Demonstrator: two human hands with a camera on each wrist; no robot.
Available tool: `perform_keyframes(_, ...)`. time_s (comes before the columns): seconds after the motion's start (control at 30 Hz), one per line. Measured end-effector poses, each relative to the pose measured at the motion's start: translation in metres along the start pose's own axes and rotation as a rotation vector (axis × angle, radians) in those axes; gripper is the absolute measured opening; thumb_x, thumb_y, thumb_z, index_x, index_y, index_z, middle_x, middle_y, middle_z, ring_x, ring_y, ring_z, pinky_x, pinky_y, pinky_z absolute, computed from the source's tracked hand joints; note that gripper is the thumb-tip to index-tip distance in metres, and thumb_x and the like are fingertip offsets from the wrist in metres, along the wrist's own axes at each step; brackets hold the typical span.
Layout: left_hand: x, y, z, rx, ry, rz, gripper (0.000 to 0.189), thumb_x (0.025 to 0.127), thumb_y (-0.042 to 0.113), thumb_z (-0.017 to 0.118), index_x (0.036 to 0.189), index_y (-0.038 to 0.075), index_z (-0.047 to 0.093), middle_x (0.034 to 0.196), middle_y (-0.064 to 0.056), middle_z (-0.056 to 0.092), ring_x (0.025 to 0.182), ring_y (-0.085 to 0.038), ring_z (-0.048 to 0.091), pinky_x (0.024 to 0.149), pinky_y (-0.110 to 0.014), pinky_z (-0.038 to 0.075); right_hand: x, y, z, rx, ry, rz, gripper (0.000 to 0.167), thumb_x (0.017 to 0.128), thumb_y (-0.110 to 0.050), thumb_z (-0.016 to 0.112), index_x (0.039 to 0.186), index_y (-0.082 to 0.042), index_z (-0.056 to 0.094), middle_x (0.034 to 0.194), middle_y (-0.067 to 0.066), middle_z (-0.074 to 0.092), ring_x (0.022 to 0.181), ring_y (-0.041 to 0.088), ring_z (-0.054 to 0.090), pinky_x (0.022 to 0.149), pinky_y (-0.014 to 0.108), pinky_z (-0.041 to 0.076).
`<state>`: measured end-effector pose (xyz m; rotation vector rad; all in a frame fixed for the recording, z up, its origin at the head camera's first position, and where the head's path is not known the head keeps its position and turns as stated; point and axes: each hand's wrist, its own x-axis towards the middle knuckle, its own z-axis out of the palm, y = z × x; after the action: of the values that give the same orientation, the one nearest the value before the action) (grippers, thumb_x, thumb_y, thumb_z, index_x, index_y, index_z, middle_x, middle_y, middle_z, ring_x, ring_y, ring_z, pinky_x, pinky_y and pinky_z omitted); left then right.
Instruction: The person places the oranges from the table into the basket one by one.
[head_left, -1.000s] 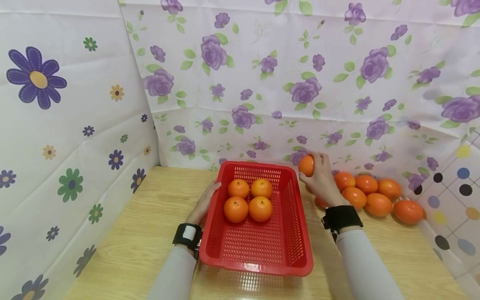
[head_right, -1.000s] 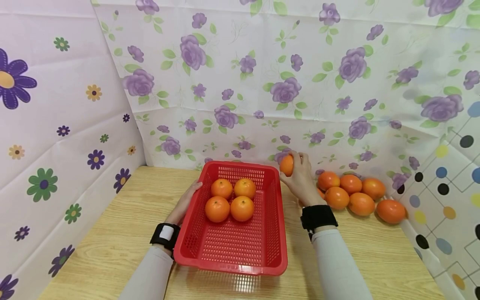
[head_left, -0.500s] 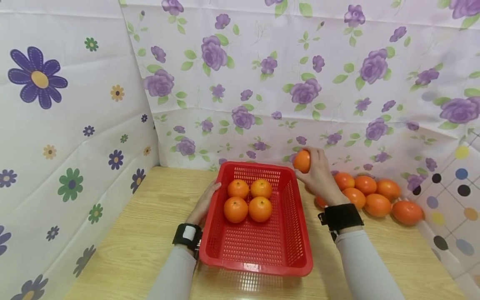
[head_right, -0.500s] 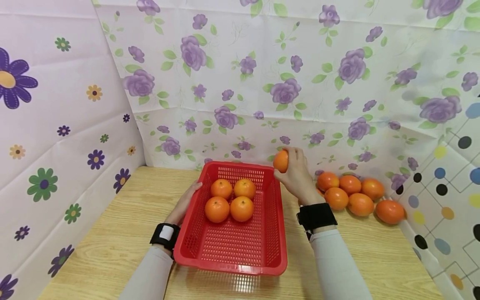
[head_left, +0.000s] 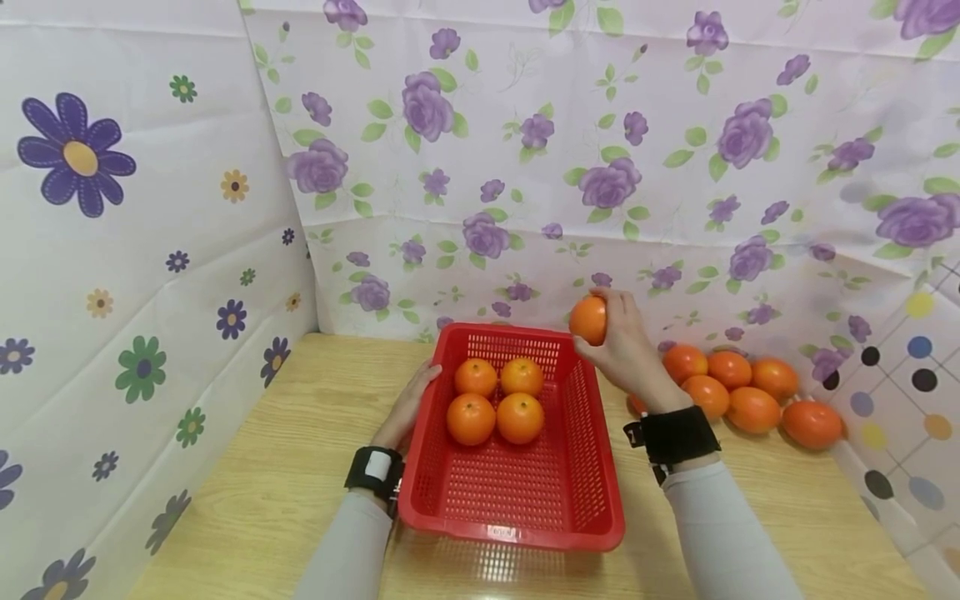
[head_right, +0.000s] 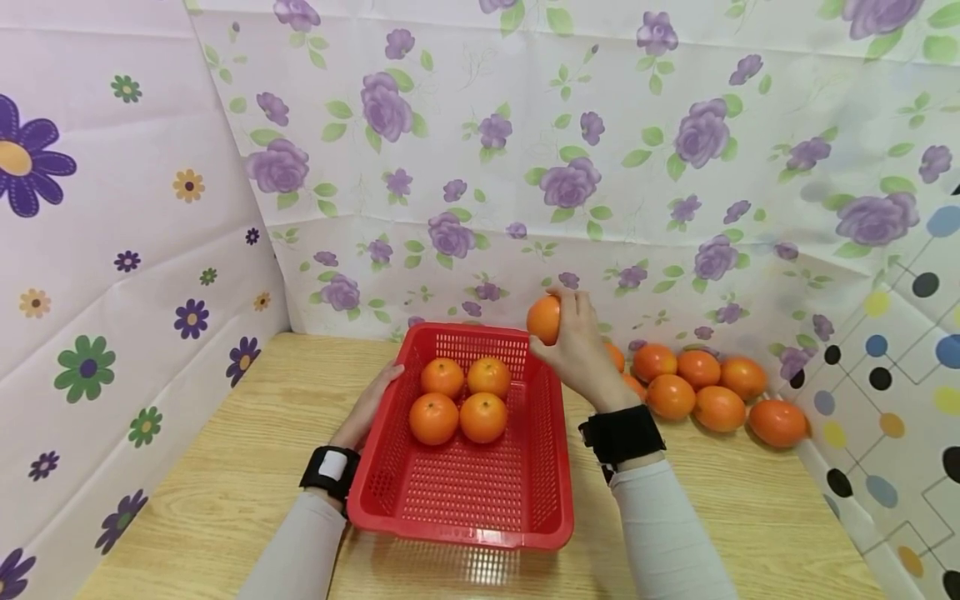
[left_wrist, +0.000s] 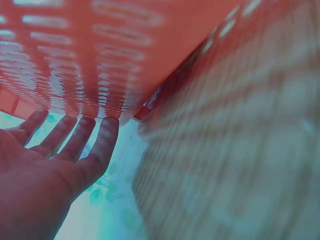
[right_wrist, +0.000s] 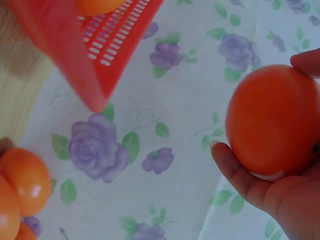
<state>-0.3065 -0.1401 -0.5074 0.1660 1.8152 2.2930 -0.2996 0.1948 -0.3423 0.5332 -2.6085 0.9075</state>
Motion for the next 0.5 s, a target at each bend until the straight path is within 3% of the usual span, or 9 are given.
perform_keyframes(0.3, 0.000, 0.000, 0.000, -0.005, -0.014, 0.026, 0.061, 0.109, 0.048, 0.044, 0.162, 0.023, 0.028, 0.161, -0.012, 0.038, 0.145, -0.032, 0.041, 0.114, -0.053, 0.041, -0.004, -0.024, -0.001, 0.024, -0.131, -0.071, 0.067, 0.092, -0.013, 0.075, 0.145, 0.001, 0.035, 0.141, 0.026, 0.040, 0.114, 0.040, 0.054, 0.091, 0.055, 0.053)
perform_keyframes(0.5, 0.001, -0.001, 0.000, -0.012, -0.021, 0.040, 0.061, 0.110, 0.046, 0.042, 0.163, 0.021, 0.026, 0.162, -0.014, 0.037, 0.146, -0.033, 0.039, 0.115, -0.053, 0.039, -0.006, -0.038, 0.004, 0.023, -0.225, -0.067, 0.065, 0.090, -0.013, 0.076, 0.142, -0.001, 0.039, 0.137, 0.025, 0.045, 0.107, 0.037, 0.058, 0.084, 0.049, 0.056)
